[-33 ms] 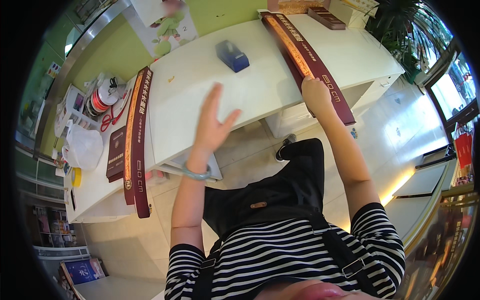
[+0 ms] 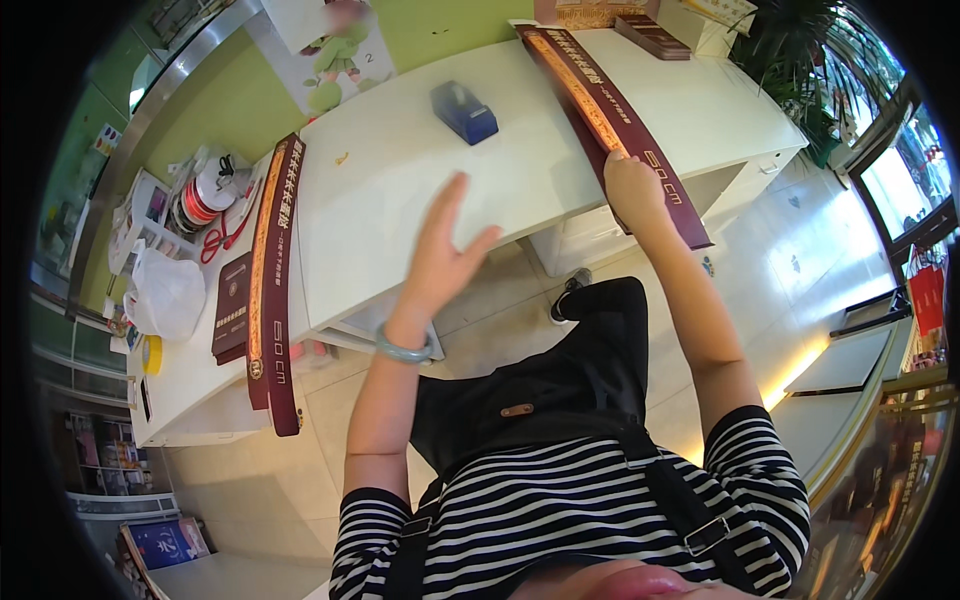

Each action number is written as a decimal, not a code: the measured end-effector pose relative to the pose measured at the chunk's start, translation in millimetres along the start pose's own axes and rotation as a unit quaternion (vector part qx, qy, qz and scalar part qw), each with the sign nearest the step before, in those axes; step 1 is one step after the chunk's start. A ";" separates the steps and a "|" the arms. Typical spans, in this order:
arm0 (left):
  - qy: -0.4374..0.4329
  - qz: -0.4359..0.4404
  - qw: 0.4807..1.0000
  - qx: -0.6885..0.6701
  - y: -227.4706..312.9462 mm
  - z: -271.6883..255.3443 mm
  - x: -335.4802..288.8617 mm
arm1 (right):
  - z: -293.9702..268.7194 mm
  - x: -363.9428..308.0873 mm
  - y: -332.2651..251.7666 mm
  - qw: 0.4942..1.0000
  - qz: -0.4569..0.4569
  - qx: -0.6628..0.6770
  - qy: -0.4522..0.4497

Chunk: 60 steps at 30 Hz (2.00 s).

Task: The person sits at a counter and repeatedly assembles long, flat cardboard boxes. They fold the flaps, apply tape to seal the ends, and stack the finished boxes. The person briefly drinks from a water bottle during the process.

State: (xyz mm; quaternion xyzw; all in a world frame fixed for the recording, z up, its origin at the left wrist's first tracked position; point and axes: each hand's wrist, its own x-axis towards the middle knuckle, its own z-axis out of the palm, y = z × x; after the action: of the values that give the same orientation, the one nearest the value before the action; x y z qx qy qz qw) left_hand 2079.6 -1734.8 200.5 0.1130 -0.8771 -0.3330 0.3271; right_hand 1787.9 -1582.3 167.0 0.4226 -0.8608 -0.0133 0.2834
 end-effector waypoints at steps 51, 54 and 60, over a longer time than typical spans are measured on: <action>0.310 0.098 0.872 -0.365 77.1 -76.5 -112.8 | -81.8 -131.2 -171.6 0.652 -0.282 0.695 -0.107; 0.350 0.080 0.875 -0.325 73.7 -91.5 -114.4 | -84.1 -132.1 -168.0 0.637 -0.270 0.708 -0.143; 0.403 0.043 0.846 -0.346 72.9 -153.0 -121.3 | -46.3 -145.5 -157.4 0.682 -0.264 0.632 -0.257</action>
State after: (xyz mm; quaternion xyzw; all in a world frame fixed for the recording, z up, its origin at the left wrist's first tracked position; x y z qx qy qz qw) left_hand 2272.6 -1707.5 274.4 0.0787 -0.5005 -0.5256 0.6834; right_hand 1994.5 -1566.5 95.2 0.6908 -0.5567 0.3519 -0.2983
